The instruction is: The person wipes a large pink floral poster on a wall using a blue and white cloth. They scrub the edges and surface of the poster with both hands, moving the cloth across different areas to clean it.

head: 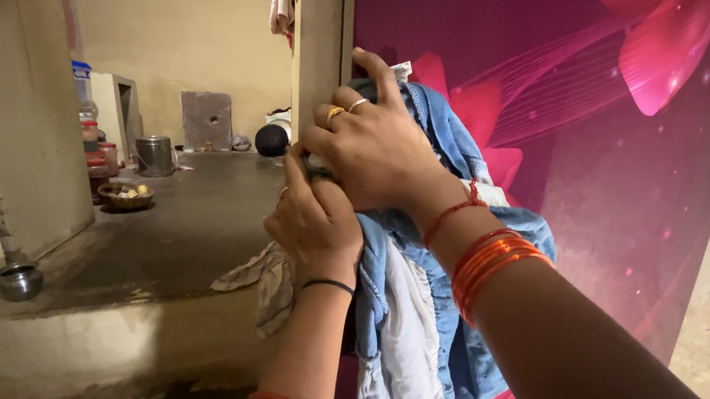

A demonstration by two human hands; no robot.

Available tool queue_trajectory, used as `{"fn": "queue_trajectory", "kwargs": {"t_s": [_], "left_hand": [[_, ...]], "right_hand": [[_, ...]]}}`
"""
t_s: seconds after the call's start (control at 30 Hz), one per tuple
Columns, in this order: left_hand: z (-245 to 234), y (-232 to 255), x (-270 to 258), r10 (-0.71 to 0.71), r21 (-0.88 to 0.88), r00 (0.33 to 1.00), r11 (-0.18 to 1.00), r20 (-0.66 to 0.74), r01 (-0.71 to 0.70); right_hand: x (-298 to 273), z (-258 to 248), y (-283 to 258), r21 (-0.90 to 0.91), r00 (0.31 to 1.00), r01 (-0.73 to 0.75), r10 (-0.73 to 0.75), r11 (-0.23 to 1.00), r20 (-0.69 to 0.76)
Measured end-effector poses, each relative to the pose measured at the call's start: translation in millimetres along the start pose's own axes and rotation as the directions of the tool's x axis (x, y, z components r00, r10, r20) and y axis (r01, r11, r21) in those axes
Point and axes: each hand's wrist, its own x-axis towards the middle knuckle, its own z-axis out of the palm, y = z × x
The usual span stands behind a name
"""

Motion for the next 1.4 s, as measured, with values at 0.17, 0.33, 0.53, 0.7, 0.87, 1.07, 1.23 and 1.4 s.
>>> {"fn": "queue_trajectory", "kwargs": {"t_s": [0.17,0.33,0.53,0.7,0.87,1.07,1.23,1.4], "left_hand": [[-6.7,0.0,-10.2,0.0,-0.038,1.0,0.999,-0.009,-0.001],[-11.5,-4.1,-19.5,0.004,-0.008,1.0,1.0,-0.017,-0.005],[-11.0,-12.8,-29.9,-0.015,-0.001,1.0,1.0,-0.02,0.015],[-14.4,-18.4,-41.1,0.064,0.054,0.997,0.997,-0.047,-0.061],[-21.1,-21.0,-51.8,-0.019,-0.041,1.0,0.999,0.007,0.019],[-24.7,-24.9,-65.1,-0.041,-0.034,0.999,0.999,0.023,0.041],[-27.4,-32.1,-74.5,-0.179,0.001,0.977,0.984,0.119,0.18],[-31.2,-34.6,-83.3,-0.055,-0.044,0.997,0.997,0.048,0.057]], "right_hand": [[-5.2,0.7,-9.8,-0.029,1.0,0.001,-0.001,1.0,0.006],[-10.4,0.3,-17.9,0.008,1.0,-0.001,0.001,1.0,0.011],[-17.7,1.3,-27.9,0.014,1.0,-0.002,0.002,1.0,0.0],[-23.5,1.7,-37.0,0.037,0.998,-0.012,0.01,0.999,0.055],[-30.0,2.8,-46.9,0.029,0.997,-0.011,0.009,1.0,0.072],[-37.7,4.3,-58.1,0.055,0.998,-0.018,0.014,0.998,0.064],[-44.4,5.8,-64.3,0.059,0.998,-0.013,0.009,0.998,0.069],[-47.8,8.3,-70.6,0.103,1.0,-0.001,-0.002,0.995,0.027]]}}
